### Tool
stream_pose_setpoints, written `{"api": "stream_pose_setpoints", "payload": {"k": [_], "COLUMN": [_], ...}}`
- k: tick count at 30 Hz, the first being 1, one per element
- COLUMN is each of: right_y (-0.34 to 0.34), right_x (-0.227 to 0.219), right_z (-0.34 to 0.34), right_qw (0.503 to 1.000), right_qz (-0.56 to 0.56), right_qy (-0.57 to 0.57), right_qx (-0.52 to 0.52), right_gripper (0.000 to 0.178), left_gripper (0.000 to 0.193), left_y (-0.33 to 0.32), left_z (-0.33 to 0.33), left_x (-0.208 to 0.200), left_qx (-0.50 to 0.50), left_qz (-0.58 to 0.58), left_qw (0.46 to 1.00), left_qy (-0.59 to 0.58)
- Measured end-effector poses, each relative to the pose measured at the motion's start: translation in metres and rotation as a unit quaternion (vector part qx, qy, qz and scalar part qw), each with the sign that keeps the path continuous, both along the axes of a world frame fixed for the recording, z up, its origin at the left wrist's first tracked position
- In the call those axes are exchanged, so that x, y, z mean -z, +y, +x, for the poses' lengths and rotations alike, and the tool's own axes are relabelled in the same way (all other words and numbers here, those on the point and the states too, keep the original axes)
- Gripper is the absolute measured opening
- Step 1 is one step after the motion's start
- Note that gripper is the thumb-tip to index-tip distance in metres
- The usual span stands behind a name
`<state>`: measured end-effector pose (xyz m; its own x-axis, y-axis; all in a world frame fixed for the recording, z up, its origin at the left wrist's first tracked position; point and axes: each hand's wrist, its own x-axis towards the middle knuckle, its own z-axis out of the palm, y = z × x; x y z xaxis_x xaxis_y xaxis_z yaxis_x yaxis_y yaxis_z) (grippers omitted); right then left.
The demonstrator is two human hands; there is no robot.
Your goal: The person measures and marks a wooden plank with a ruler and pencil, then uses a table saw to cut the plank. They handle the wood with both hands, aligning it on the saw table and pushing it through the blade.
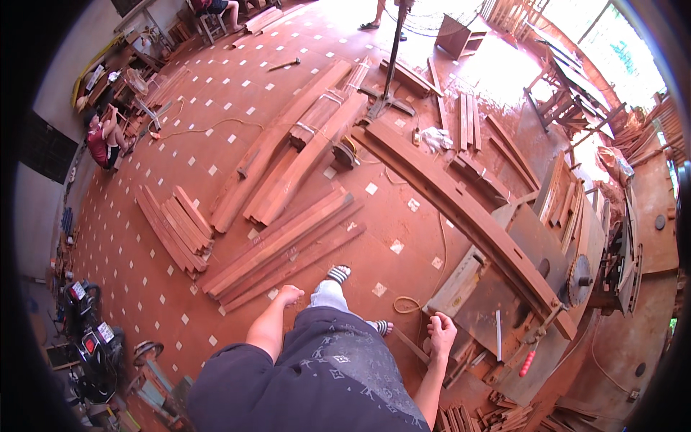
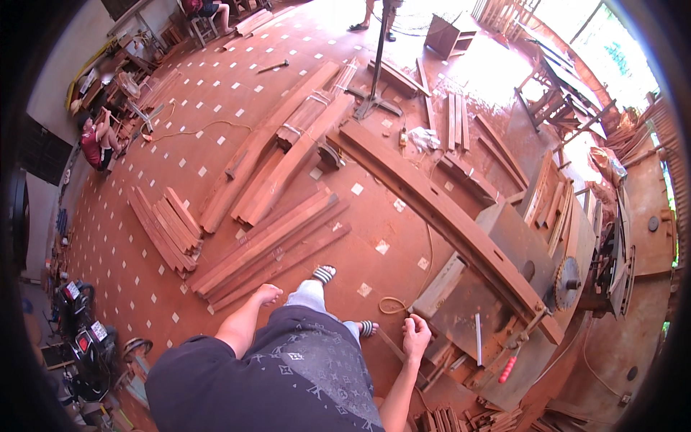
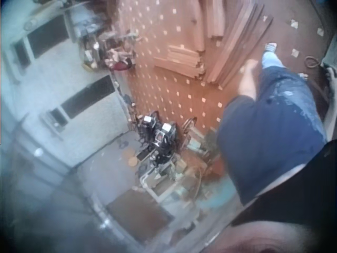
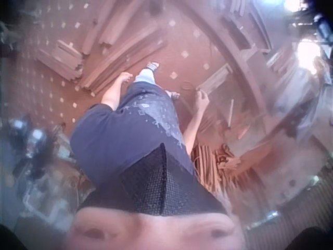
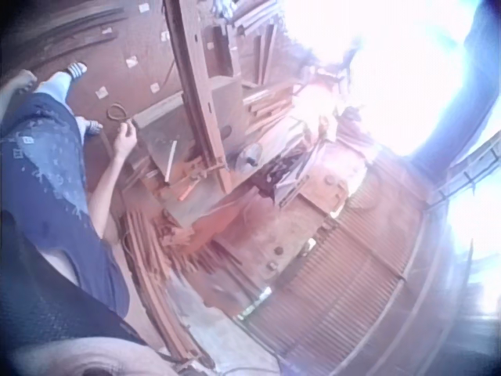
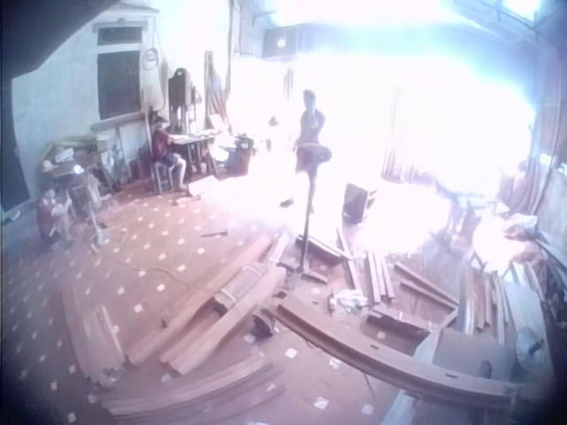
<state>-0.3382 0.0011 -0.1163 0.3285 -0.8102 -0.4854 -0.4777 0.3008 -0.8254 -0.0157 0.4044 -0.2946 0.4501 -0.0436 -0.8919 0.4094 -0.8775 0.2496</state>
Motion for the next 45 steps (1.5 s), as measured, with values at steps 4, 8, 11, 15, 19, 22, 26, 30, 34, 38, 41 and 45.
{"api": "stream_pose_setpoints", "payload": {"k": [4, 8, 11, 15, 19, 22, 26, 30, 34, 38, 41, 45], "right_y": [0.016, 0.024, 0.029, 0.031, 0.023, 0.005, 0.004, -0.006, -0.012, -0.018, -0.016, -0.006], "right_x": [0.032, 0.072, 0.071, 0.083, 0.086, 0.121, 0.119, 0.133, 0.136, 0.15, 0.156, 0.162], "right_z": [0.057, 0.079, 0.089, 0.07, 0.056, 0.021, 0.006, -0.012, -0.015, -0.015, -0.011, -0.007], "right_qw": [0.999, 0.99, 0.987, 0.982, 0.972, 0.967, 0.959, 0.931, 0.941, 0.956, 0.967, 0.967], "right_qz": [0.016, -0.028, 0.018, 0.057, 0.1, 0.088, 0.172, 0.146, 0.238, 0.236, 0.216, 0.223], "right_qy": [-0.023, 0.044, 0.086, 0.104, 0.159, 0.176, 0.184, 0.282, 0.231, 0.17, 0.136, 0.125], "right_qx": [-0.038, -0.129, -0.138, -0.145, -0.139, -0.161, -0.131, -0.177, -0.065, -0.037, 0.003, -0.005], "right_gripper": [0.026, 0.032, 0.034, 0.033, 0.021, 0.015, 0.01, 0.009, 0.006, 0.009, 0.012, 0.013], "left_gripper": [0.03, 0.011, 0.026, 0.029, 0.034, 0.038, 0.036, 0.026, 0.037, 0.045, 0.05, 0.053], "left_y": [0.009, 0.028, 0.041, 0.07, 0.077, 0.064, 0.046, 0.03, 0.018, 0.017, 0.011, -0.003], "left_z": [0.077, 0.116, 0.115, 0.069, 0.024, 0.008, 0.019, 0.024, 0.041, 0.058, 0.071, 0.087], "left_x": [-0.003, -0.007, -0.011, -0.016, -0.012, -0.025, -0.014, -0.001, -0.015, -0.026, -0.03, -0.036], "left_qx": [-0.049, -0.133, -0.145, -0.167, -0.16, -0.171, -0.209, -0.254, -0.251, -0.249, -0.25, -0.247], "left_qz": [-0.068, -0.172, -0.095, -0.015, 0.029, 0.027, -0.04, -0.092, -0.08, -0.063, -0.062, -0.082], "left_qw": [0.995, 0.971, 0.981, 0.985, 0.987, 0.985, 0.977, 0.963, 0.965, 0.966, 0.966, 0.966], "left_qy": [-0.051, -0.094, -0.084, -0.048, 0.001, 0.019, 0.02, 0.003, -0.009, -0.011, -0.003, -0.014]}}
